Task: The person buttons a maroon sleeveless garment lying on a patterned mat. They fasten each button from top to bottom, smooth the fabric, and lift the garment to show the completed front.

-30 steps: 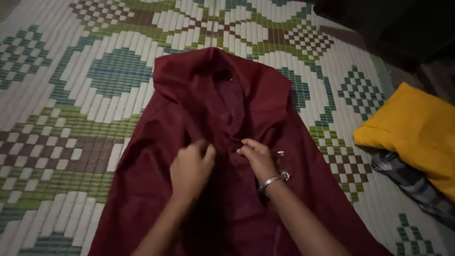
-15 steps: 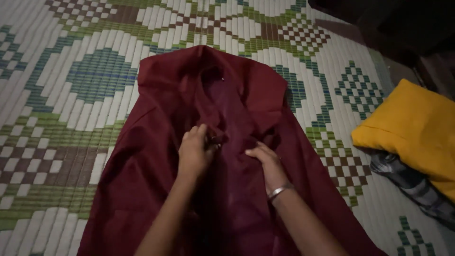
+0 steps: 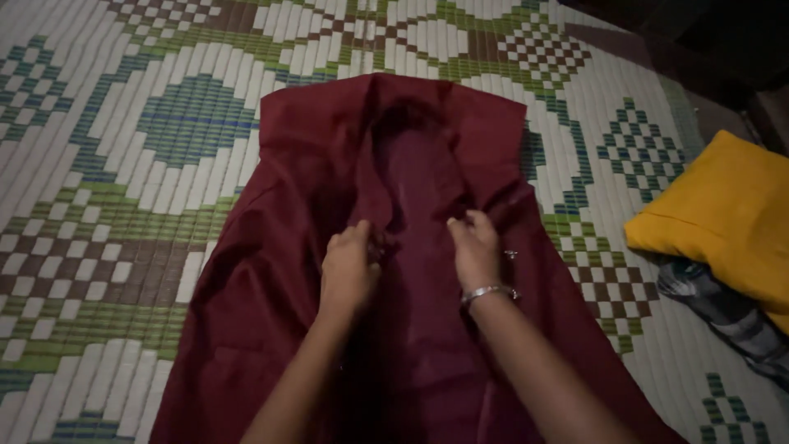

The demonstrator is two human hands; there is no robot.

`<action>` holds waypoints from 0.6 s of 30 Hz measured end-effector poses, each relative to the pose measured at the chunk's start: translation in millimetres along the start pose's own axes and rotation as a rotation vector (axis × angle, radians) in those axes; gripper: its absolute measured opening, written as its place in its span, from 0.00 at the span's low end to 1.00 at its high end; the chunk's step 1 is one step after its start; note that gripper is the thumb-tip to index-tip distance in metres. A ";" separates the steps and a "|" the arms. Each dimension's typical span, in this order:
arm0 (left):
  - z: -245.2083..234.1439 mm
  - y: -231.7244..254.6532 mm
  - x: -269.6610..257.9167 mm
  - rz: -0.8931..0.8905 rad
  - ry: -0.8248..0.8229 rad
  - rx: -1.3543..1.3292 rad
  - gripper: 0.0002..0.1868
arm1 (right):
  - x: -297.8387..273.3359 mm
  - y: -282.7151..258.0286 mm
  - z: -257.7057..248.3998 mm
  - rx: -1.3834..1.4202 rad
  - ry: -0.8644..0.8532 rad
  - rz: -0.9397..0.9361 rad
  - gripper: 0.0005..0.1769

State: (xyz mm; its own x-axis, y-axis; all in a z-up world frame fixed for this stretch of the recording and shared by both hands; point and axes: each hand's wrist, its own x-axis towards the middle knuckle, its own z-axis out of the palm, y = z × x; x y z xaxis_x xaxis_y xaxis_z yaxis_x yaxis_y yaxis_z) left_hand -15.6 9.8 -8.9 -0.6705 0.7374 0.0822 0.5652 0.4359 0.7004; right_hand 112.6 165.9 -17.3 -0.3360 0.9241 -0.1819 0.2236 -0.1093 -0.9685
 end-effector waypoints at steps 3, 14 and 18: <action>-7.6 4.7 -7.6 -0.050 0.020 -0.063 0.16 | -12.1 1.7 24.6 -0.098 -0.170 -0.241 0.15; -21.3 28.4 6.7 -0.413 0.109 -0.597 0.05 | -46.1 -0.5 59.0 -0.273 -0.158 -0.345 0.09; -10.3 12.3 9.3 -0.237 0.075 -0.294 0.13 | -33.6 8.7 57.8 -0.070 -0.272 -0.190 0.08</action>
State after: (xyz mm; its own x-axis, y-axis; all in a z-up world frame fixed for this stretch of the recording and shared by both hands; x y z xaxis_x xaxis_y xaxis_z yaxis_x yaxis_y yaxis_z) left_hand -19.8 16.7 7.7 -0.8055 0.5893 -0.0622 0.2356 0.4148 0.8789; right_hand 72.9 112.8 -29.4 -0.6077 0.7928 -0.0473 0.1931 0.0897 -0.9771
